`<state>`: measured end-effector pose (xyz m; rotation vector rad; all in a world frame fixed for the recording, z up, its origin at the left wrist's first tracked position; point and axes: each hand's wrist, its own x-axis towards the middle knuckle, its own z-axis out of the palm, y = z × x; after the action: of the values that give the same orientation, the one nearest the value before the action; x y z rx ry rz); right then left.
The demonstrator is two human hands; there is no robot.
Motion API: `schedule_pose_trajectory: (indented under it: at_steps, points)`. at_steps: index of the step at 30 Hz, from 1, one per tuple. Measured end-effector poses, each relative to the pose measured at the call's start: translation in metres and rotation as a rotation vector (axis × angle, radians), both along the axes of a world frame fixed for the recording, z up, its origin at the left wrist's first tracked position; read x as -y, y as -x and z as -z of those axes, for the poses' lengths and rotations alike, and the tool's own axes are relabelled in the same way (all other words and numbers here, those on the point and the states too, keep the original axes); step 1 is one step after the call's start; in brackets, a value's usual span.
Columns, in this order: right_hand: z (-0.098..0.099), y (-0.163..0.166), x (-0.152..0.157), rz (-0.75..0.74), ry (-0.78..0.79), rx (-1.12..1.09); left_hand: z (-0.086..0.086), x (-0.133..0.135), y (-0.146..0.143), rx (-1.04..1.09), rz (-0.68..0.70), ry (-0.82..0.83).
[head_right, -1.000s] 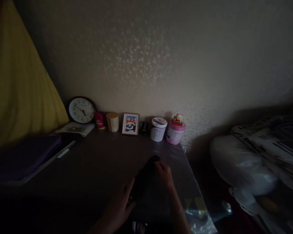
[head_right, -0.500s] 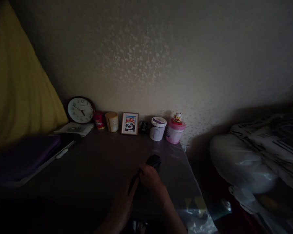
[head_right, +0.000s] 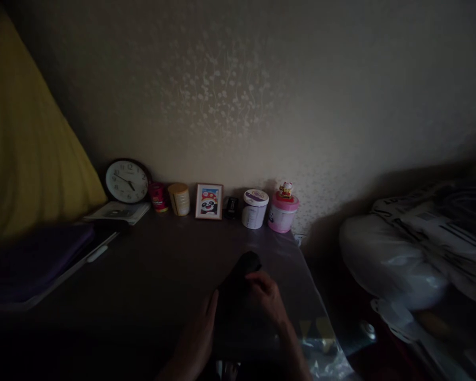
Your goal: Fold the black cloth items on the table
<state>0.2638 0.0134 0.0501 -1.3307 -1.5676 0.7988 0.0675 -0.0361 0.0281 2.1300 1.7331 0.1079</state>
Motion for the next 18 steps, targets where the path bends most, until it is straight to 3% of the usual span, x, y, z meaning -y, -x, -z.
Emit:
schedule_pose_trajectory:
  at_steps: [6,10,16,18]
  points:
    - [0.033,-0.056,0.016,0.271,0.028,0.003,0.005,0.0,0.001,0.041,-0.004,0.01]
    - [0.055,-0.068,0.018,0.333,0.055,0.03,0.014,0.0,0.004,0.101,-0.02,-0.072]
    - [0.054,-0.065,0.02,0.343,0.046,0.065,0.013,-0.015,0.019,0.265,-0.068,-0.045]
    - [0.051,-0.064,0.021,0.349,0.046,0.07,0.009,-0.023,0.028,0.368,-0.095,0.066]
